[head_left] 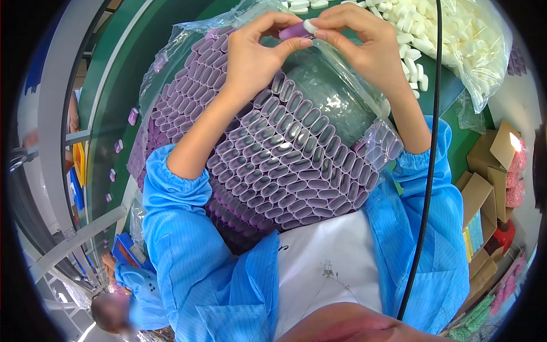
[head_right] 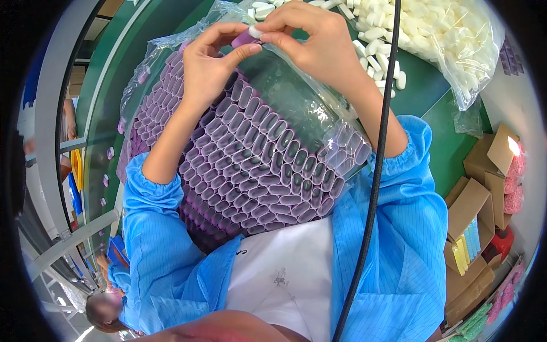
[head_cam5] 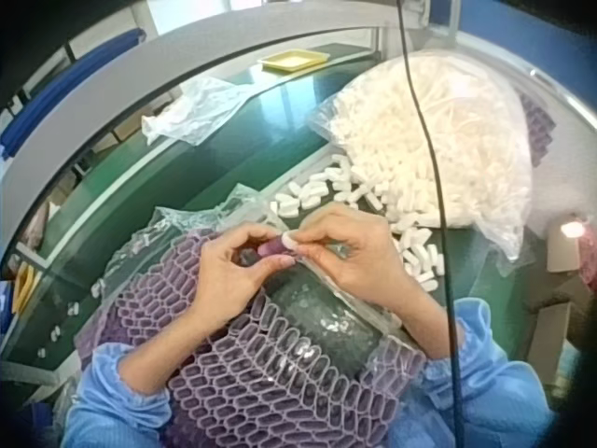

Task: The person repeatedly picks up small purple plastic capsule halves and white cylindrical inserts from a workstation. They insert the white pieces into the purple halves and place the assembled units into a large clear plastic bag. The process is continuous and repetitive throughout the clip.

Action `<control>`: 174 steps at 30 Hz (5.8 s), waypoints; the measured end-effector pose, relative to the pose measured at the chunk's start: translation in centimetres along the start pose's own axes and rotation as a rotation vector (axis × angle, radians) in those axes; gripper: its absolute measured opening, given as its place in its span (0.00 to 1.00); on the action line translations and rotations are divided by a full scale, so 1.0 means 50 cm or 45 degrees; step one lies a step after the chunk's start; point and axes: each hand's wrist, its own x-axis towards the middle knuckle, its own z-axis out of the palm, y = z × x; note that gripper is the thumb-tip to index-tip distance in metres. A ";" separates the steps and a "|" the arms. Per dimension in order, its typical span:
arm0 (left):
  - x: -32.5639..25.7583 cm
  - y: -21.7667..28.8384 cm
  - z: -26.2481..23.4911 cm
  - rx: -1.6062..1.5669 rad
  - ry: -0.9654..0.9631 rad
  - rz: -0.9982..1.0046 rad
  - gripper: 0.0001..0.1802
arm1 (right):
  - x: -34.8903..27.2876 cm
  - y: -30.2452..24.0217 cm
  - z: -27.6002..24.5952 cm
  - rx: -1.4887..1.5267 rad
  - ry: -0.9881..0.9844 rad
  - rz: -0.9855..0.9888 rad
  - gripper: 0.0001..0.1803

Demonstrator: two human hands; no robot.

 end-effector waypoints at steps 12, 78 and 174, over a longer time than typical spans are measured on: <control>0.003 0.029 -0.015 0.234 -0.076 0.195 0.15 | -0.008 0.002 0.002 0.175 0.033 0.067 0.06; -0.055 0.099 0.143 0.272 -1.135 0.031 0.19 | -0.043 0.075 -0.061 -0.820 -0.481 0.405 0.07; -0.005 0.099 0.065 0.407 -1.140 0.416 0.15 | -0.008 0.004 -0.080 0.061 0.120 0.721 0.08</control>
